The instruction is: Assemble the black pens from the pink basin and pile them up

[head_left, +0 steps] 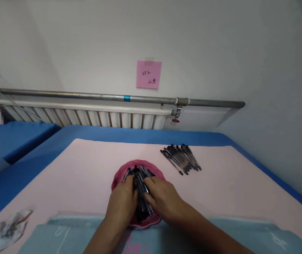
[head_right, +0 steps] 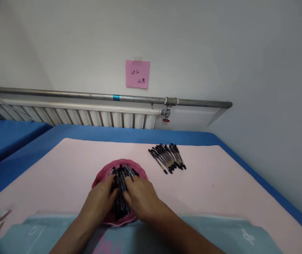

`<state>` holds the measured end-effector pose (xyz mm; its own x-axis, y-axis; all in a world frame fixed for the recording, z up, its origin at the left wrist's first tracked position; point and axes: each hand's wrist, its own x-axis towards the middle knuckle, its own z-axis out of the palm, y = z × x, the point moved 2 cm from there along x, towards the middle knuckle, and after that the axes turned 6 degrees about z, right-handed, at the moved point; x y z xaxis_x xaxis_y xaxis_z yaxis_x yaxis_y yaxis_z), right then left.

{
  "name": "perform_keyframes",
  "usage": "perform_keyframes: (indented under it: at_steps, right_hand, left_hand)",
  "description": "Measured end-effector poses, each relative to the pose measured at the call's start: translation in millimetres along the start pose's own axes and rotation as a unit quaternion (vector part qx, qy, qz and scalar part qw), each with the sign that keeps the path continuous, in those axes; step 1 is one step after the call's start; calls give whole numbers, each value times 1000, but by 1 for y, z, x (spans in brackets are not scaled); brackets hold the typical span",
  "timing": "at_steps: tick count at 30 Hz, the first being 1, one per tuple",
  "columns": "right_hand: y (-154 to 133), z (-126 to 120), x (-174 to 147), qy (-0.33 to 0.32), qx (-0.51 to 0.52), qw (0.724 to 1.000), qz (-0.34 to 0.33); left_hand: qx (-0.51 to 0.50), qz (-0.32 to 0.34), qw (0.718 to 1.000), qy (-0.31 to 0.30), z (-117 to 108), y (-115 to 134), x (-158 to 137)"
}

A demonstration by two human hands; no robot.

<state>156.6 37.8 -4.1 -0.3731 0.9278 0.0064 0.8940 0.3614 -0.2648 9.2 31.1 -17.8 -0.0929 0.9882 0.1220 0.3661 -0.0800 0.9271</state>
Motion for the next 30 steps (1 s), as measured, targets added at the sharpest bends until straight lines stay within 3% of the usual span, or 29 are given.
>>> perform_keyframes:
  at_steps: [5,11,15,19,23,30]
  right_hand:
    - [1,4,2,0,48,999,-1]
    - [6,5,4,30,193,981,13]
    - [8,1,4,43,274,960,38]
    - [6,-4,1,32,375,926,35]
    - [4,-8,-2,15,368,930,-1]
    - [2,-8,-2,-1,328,944,-44]
  left_hand:
    - [-4,-30,999,15,-5,-1,4]
    - [-130,-44,991,-3,-14,4,6]
    - [-315,-98,944,-7,-23,10,5]
    - [-429,-141,888,83,-36,13,8]
    - [-478,-154,855,127,-40,15,11]
    - [-480,-158,854,124,-35,15,9]
